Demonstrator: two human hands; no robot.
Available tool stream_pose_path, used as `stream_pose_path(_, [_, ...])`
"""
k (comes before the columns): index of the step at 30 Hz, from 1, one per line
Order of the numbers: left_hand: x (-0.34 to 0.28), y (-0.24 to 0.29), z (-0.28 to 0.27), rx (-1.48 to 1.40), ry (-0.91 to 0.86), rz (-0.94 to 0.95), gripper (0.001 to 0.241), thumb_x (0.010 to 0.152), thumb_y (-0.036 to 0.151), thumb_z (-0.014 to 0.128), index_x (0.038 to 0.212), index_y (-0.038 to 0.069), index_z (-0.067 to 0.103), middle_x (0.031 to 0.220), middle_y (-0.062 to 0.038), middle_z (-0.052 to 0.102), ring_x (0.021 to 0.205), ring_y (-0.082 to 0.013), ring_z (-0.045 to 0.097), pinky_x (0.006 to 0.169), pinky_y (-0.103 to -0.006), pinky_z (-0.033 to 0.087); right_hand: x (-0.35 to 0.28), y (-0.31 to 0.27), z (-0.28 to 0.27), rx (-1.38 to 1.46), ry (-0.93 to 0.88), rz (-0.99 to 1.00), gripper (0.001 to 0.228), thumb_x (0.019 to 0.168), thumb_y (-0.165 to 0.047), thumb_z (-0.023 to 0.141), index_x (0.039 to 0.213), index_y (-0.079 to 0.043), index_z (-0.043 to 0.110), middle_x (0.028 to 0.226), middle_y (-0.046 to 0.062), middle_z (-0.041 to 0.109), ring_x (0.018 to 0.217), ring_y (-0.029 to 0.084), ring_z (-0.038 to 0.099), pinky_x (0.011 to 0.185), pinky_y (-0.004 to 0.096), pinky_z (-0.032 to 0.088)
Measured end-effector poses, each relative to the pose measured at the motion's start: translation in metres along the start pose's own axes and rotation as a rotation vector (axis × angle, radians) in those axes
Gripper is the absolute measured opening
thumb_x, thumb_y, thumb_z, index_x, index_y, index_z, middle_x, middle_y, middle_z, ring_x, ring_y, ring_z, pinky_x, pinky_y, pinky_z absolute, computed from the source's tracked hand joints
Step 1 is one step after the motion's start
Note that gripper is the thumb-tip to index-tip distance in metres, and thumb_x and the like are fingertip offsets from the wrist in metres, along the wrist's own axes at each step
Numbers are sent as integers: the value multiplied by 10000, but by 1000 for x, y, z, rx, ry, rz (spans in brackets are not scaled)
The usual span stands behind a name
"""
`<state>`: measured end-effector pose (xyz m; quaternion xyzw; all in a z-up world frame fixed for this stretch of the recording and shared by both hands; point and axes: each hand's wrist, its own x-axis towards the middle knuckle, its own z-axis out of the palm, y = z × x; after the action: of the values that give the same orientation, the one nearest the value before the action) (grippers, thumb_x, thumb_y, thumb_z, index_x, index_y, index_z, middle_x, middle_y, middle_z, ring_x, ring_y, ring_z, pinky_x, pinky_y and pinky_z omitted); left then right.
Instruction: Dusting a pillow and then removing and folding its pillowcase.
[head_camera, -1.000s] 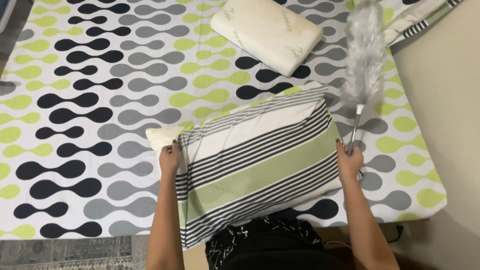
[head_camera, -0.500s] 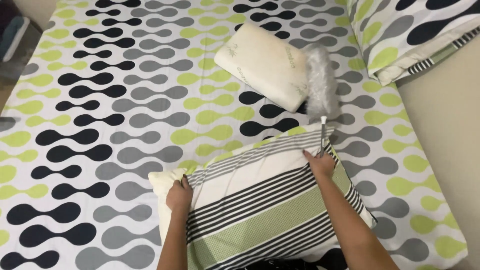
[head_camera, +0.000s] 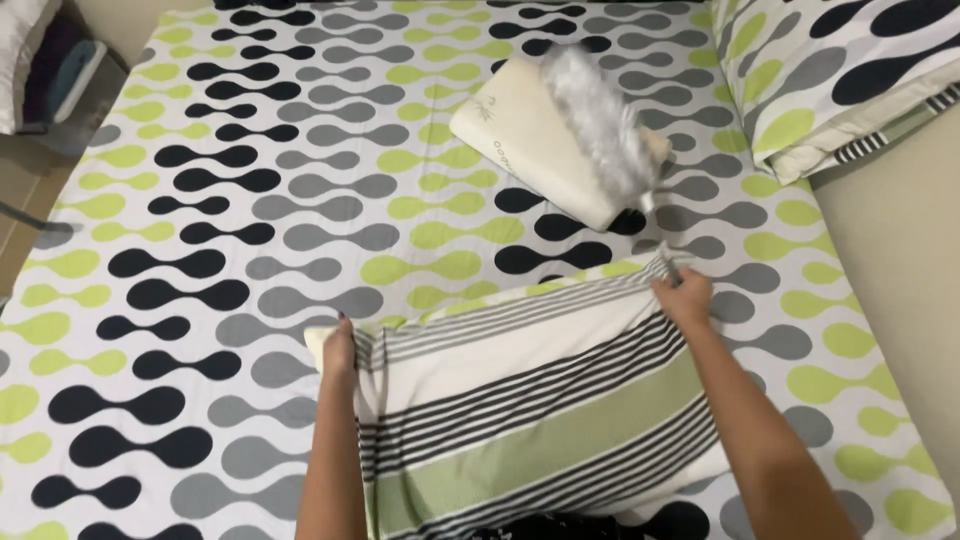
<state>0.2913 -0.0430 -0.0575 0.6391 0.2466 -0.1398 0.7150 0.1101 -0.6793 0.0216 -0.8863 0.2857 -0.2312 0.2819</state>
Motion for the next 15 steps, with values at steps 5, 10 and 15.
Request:
stream_pose_path(5, [-94, 134, 8, -270, -86, 145, 376, 1066, 337, 447, 1258, 52, 599, 1205, -92, 703, 1064, -193, 683, 980, -358, 519, 8, -32, -83, 60, 200, -45, 314, 826, -240, 822, 749, -33, 598, 661, 103, 601, 598, 208, 553, 624, 393, 479])
stream_pose_path(10, [-164, 227, -11, -440, -307, 536, 373, 1105, 330, 526, 1220, -10, 627, 1169, -104, 704, 1058, -210, 691, 958, -369, 556, 15, -73, -140, 282, 437, -203, 298, 860, -91, 800, 748, -46, 528, 730, 29, 567, 671, 139, 519, 627, 349, 460])
stream_pose_path(15, [-255, 272, -41, -303, -370, 963, 369, 1215, 365, 544, 1250, 11, 643, 987, -27, 649, 828, -91, 558, 731, -231, 431, -6, -141, -172, 944, 476, -24, 377, 885, 33, 703, 746, -136, 397, 672, -14, 503, 528, 84, 450, 459, 285, 336])
